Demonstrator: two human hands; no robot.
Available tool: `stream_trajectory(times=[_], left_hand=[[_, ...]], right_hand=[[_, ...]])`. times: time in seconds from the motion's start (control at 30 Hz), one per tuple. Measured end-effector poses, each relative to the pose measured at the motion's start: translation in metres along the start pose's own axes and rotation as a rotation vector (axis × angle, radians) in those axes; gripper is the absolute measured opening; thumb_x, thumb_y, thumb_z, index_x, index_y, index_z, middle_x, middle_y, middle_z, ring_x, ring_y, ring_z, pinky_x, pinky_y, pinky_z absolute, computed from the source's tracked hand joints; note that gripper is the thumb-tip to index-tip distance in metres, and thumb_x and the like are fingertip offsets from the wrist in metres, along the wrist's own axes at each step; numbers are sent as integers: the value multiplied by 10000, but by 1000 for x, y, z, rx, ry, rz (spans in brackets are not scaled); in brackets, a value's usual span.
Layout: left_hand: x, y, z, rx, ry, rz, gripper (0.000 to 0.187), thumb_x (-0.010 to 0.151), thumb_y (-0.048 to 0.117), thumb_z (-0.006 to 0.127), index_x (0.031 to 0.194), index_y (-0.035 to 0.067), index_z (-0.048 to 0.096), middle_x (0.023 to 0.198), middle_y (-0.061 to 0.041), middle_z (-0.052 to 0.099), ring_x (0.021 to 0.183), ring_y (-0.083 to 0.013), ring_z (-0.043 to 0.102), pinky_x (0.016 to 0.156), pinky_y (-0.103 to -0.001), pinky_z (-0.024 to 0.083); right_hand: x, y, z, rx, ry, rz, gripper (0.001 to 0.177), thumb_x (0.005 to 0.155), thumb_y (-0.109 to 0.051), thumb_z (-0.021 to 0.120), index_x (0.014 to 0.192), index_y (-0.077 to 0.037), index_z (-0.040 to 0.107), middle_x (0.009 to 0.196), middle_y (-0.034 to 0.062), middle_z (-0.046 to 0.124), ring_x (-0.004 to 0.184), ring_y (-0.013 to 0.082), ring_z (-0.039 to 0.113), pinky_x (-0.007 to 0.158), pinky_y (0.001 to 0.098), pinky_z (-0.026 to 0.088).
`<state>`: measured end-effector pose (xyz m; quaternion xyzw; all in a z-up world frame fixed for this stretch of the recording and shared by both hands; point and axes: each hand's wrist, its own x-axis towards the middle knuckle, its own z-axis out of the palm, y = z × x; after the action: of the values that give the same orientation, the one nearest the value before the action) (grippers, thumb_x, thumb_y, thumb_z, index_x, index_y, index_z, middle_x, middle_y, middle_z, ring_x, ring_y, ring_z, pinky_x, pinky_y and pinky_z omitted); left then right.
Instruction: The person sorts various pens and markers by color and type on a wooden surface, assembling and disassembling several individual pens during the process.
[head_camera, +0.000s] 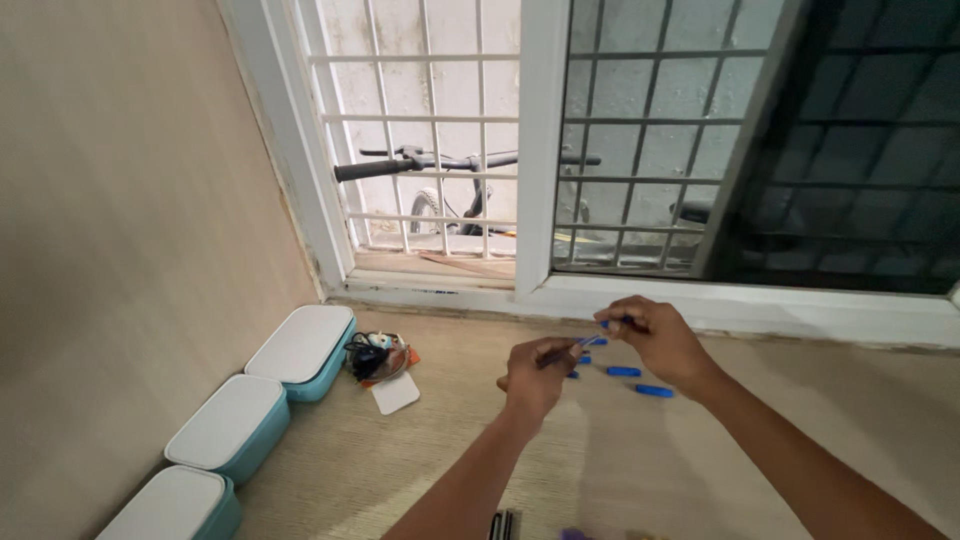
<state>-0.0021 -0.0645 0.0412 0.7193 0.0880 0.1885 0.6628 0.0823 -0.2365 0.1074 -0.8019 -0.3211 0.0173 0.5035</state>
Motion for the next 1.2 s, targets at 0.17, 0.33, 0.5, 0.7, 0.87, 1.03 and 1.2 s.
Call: stream_trajectory(times=[0.17, 0.33, 0.5, 0.7, 0.87, 1.03, 1.2], left_hand=[[-9, 21, 2, 17, 41, 86, 193, 919, 222, 771, 1052, 90, 815, 801, 16, 746, 719, -63, 596, 722, -237, 467], [-12, 33, 2, 44, 29, 63, 204, 922, 214, 749, 1071, 85, 803, 823, 22, 757, 732, -60, 612, 742, -223, 446], [-10, 25, 9, -35, -16, 136, 183, 910, 169, 762, 1032, 37, 794, 793, 34, 725, 714, -31, 588, 688, -211, 465], [-11, 23, 13, -147, -87, 223, 149, 938, 132, 747, 1004, 8, 798, 750, 41, 647, 671, -40, 505, 599, -223, 410], [-25, 49, 21, -72, -13, 141, 143, 891, 105, 765, 1003, 25, 805, 746, 34, 680, 671, -30, 543, 614, -215, 448], [-28, 69, 34, -171, -66, 217, 131, 897, 55, 757, 954, -55, 796, 780, -20, 738, 693, -46, 604, 630, -224, 485], [-26, 85, 52, -215, -158, 237, 146, 952, 87, 726, 941, -51, 772, 785, -40, 722, 699, -71, 603, 637, -239, 478]], right_hand=[[-2, -19, -13, -150, 13, -73, 183, 920, -48, 674, 1072, -8, 769, 1066, 62, 741, 959, 164, 723, 864, 290, 592], [-10, -36, -15, -258, 36, 19, 201, 924, -43, 666, 1103, -42, 757, 1060, 48, 759, 948, 130, 743, 872, 259, 616], [-20, -39, -19, -134, 32, 2, 266, 907, -18, 678, 1171, -36, 705, 1046, 80, 747, 970, 140, 729, 868, 279, 615], [-28, -39, -25, -102, 31, -15, 297, 910, 6, 669, 1205, -29, 676, 1042, 87, 731, 982, 154, 722, 869, 273, 610], [-32, -37, -30, 63, -25, 10, 321, 896, 37, 679, 1207, -12, 613, 1029, 122, 757, 964, 167, 749, 855, 289, 615], [-31, -37, -49, 246, -63, 17, 323, 855, 131, 659, 1128, 12, 532, 1011, 199, 756, 927, 204, 744, 842, 334, 626], [-52, -63, -69, 220, 42, 6, 389, 862, 98, 660, 1190, -23, 489, 974, 186, 730, 890, 203, 743, 819, 333, 622]])
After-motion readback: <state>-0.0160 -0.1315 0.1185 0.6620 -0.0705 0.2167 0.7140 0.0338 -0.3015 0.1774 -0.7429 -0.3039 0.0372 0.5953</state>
